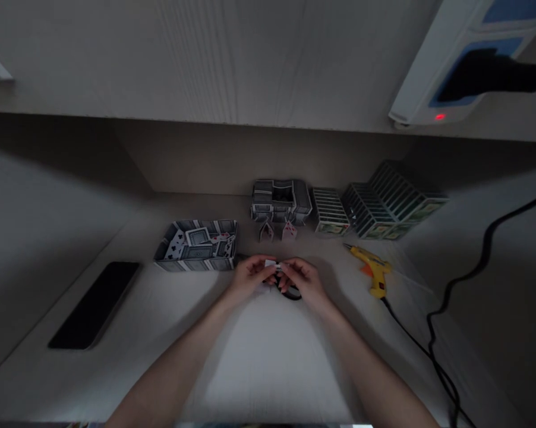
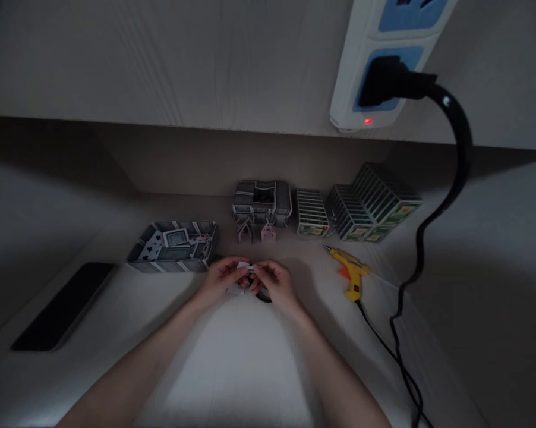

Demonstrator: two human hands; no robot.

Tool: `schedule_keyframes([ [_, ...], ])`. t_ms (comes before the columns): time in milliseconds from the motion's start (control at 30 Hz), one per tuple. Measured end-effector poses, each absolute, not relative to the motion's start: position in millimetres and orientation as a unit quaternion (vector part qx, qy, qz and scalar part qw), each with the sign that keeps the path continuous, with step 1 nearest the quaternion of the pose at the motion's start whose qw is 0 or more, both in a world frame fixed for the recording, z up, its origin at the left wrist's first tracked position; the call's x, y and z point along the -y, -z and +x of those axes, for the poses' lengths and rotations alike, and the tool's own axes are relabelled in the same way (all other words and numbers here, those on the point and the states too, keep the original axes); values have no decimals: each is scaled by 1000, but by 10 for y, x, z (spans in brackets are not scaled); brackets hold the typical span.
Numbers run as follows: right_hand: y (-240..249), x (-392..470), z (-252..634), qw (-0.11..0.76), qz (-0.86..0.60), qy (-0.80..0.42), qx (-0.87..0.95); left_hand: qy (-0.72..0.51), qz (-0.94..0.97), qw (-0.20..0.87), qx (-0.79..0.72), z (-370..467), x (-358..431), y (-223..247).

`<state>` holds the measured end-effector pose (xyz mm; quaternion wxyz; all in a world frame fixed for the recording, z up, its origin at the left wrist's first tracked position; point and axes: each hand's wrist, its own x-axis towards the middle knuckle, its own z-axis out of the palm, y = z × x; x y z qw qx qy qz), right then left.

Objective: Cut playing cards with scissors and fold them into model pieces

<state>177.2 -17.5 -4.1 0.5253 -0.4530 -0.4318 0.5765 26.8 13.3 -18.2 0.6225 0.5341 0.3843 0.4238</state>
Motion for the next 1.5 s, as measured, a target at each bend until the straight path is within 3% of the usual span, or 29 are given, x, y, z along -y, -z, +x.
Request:
schedule_keyframes([
  [1500, 82, 191, 1748, 521, -464, -574, 428, -421, 512, 623, -416, 306, -121, 166],
])
